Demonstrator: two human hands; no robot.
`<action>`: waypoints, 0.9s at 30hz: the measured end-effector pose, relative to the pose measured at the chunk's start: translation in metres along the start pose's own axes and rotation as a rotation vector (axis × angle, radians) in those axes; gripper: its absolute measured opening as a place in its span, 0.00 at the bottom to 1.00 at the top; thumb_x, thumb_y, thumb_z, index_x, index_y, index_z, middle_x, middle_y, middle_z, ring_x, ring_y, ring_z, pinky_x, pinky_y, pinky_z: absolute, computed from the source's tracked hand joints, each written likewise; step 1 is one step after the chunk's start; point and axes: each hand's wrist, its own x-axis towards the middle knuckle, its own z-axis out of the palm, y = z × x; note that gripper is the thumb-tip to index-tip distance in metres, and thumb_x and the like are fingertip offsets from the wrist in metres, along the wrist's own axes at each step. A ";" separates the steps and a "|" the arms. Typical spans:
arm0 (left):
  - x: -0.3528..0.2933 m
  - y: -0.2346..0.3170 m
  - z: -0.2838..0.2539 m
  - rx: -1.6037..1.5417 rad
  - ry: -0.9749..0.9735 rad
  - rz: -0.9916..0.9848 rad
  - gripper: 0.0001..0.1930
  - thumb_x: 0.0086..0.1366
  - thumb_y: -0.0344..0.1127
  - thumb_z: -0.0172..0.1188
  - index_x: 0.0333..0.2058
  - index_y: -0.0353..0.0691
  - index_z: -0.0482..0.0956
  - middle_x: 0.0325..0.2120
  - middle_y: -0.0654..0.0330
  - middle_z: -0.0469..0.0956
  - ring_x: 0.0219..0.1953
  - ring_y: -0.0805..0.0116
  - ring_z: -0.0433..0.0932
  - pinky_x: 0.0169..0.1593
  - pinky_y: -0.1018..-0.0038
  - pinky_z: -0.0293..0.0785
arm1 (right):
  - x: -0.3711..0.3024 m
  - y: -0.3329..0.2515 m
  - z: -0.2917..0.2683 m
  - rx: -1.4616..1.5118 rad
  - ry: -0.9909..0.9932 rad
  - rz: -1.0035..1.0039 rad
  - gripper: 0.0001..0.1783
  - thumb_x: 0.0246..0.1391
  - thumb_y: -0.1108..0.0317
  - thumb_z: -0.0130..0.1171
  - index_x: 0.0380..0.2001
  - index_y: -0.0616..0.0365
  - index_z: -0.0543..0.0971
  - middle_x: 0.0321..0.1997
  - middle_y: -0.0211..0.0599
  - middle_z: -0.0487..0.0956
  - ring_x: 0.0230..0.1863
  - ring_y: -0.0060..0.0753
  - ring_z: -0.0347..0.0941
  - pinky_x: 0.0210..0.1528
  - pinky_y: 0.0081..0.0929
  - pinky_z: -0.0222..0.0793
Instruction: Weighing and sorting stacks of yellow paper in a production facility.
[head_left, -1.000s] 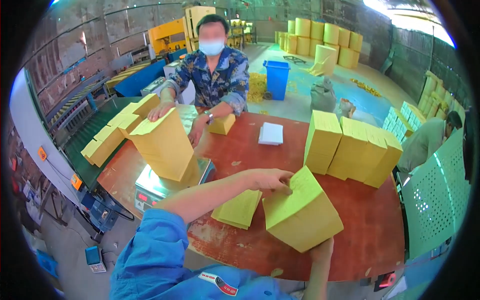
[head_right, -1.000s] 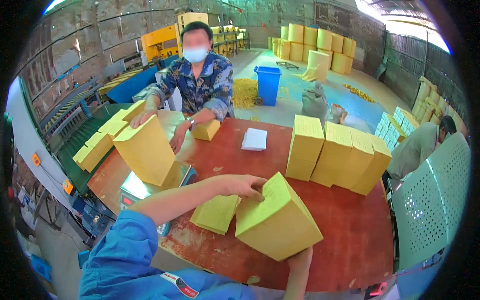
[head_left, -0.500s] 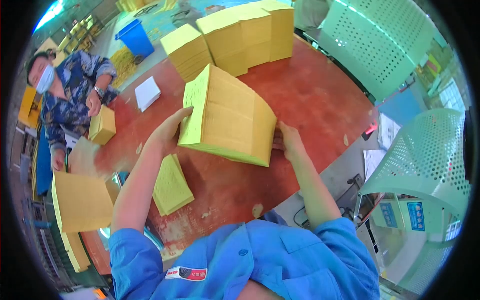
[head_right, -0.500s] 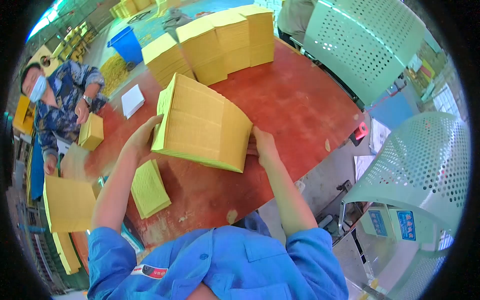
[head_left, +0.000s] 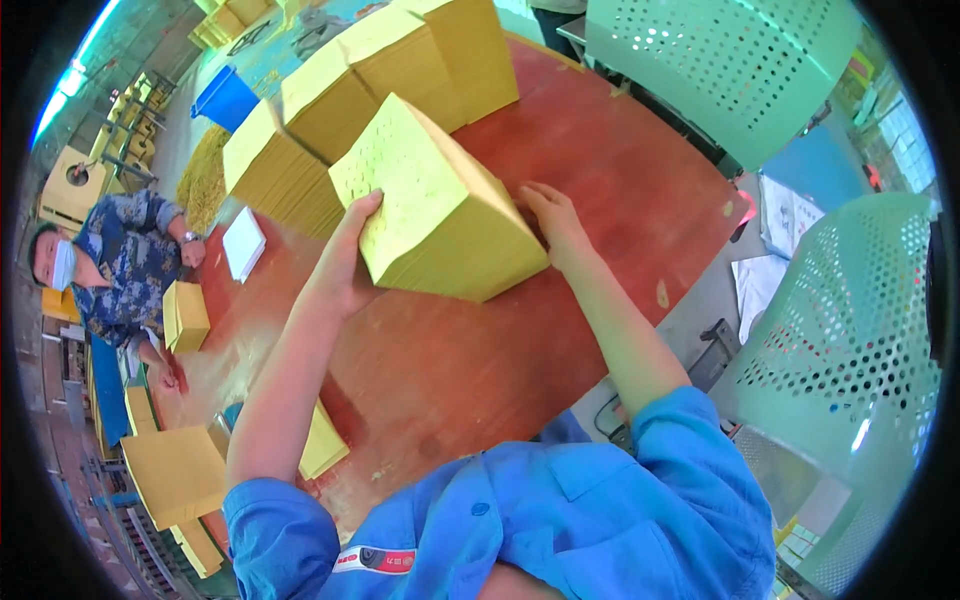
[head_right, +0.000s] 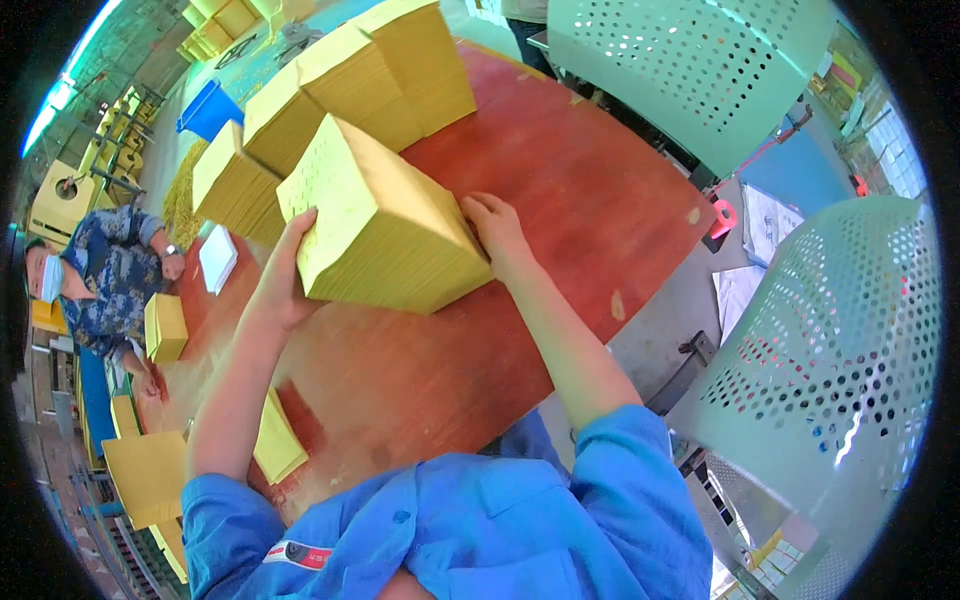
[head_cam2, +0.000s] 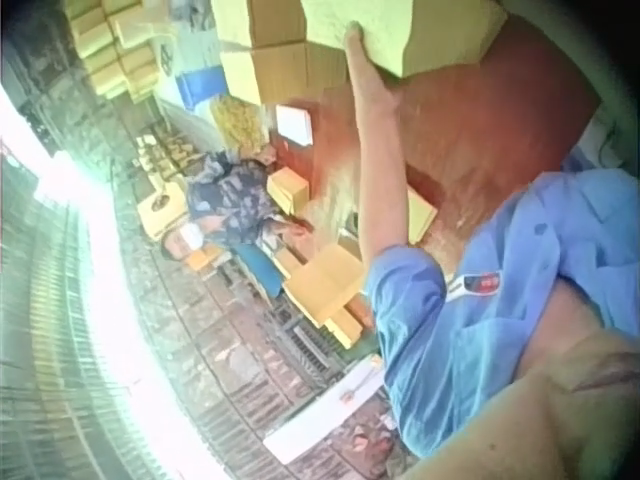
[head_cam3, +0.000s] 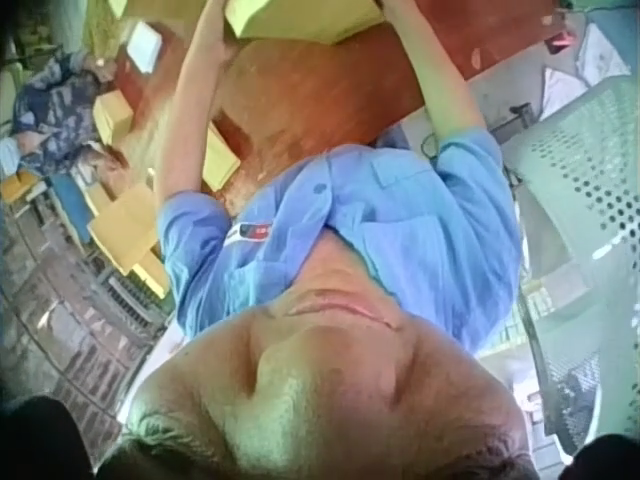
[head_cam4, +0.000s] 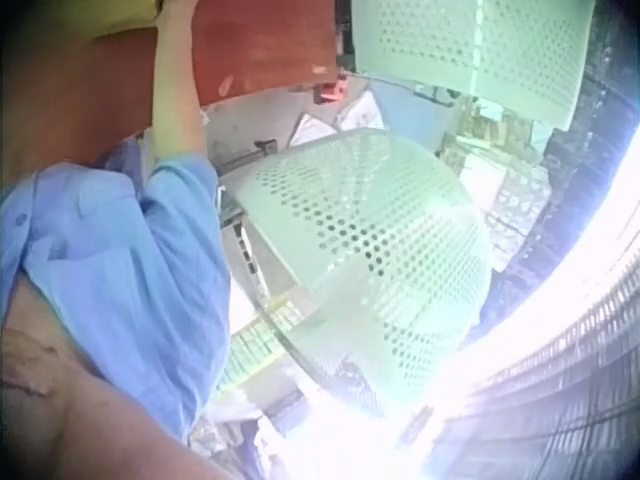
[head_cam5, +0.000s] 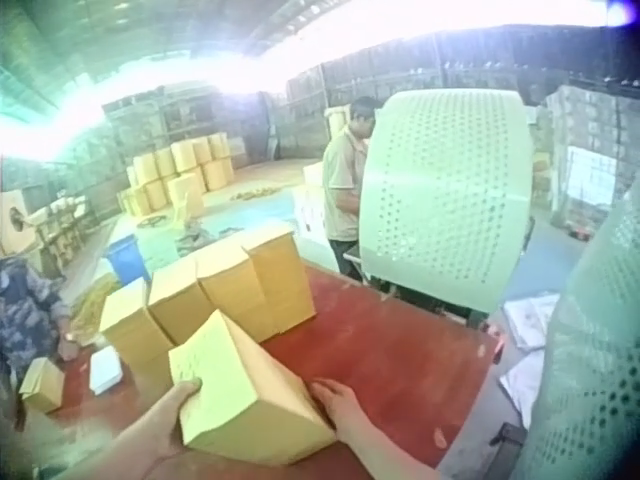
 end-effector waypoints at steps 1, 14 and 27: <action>0.017 0.003 0.017 0.011 -0.026 0.003 0.32 0.64 0.56 0.56 0.62 0.47 0.65 0.57 0.60 0.73 0.58 0.63 0.71 0.59 0.44 0.66 | 0.016 -0.009 -0.012 0.017 0.023 -0.017 0.16 0.60 0.63 0.56 0.45 0.63 0.78 0.34 0.31 0.77 0.33 0.21 0.70 0.34 0.22 0.68; 0.222 0.050 0.212 0.207 -0.060 -0.078 0.39 0.59 0.60 0.57 0.65 0.49 0.58 0.63 0.46 0.58 0.62 0.34 0.59 0.57 0.30 0.60 | 0.066 -0.066 -0.102 -0.579 0.510 -0.711 0.30 0.58 0.70 0.54 0.64 0.62 0.62 0.67 0.50 0.62 0.66 0.46 0.61 0.66 0.38 0.58; 0.291 0.090 0.256 0.144 -0.071 0.006 0.44 0.58 0.63 0.59 0.68 0.57 0.51 0.68 0.52 0.46 0.68 0.43 0.49 0.57 0.29 0.58 | 0.190 -0.092 -0.143 -0.692 0.475 -0.897 0.36 0.58 0.68 0.53 0.68 0.59 0.55 0.70 0.45 0.58 0.70 0.44 0.56 0.66 0.34 0.58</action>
